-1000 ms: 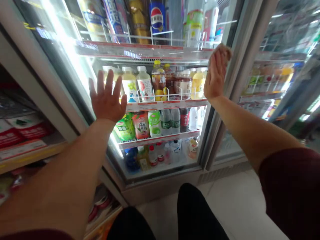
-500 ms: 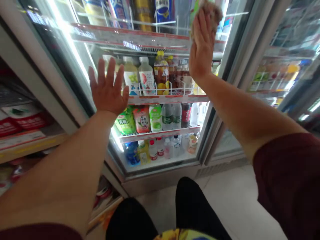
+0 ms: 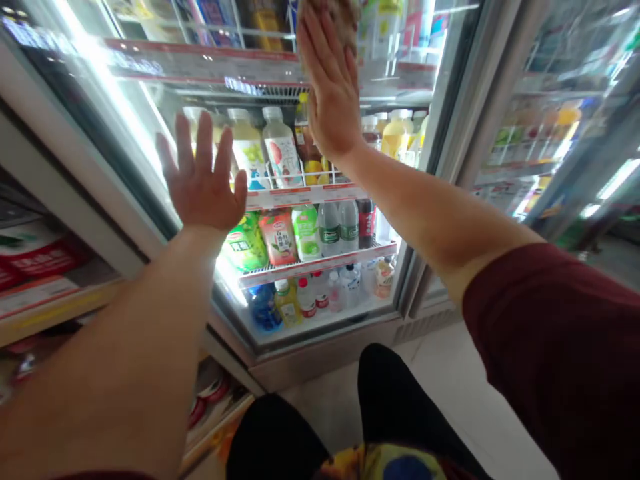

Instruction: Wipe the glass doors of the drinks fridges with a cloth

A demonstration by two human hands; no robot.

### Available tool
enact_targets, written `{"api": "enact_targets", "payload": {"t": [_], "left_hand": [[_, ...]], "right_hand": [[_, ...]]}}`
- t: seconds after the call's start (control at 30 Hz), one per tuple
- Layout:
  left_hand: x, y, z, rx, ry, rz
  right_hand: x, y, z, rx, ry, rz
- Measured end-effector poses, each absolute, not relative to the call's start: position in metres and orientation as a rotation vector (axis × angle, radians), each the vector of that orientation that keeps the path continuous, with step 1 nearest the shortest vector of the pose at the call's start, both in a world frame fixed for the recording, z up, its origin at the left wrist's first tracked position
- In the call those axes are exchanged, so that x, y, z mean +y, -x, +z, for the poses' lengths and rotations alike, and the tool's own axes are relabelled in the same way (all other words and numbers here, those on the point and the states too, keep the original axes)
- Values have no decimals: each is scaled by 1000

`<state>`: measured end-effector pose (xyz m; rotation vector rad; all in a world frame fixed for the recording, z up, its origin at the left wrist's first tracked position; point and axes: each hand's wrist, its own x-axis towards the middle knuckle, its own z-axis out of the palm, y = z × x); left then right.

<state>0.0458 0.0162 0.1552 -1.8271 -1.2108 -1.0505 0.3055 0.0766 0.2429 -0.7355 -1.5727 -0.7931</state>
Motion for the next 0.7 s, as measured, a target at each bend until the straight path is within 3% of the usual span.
{"api": "enact_targets", "payload": {"t": [0.47,0.7], "left_hand": [[23,-41,156,-1228,1903,-1048],[22,-45,154,-1118,1906,-1101]], "right_hand": [[65,-288,212,-1840,559,-619],[69,-271,234,-1854,493,-651]]}}
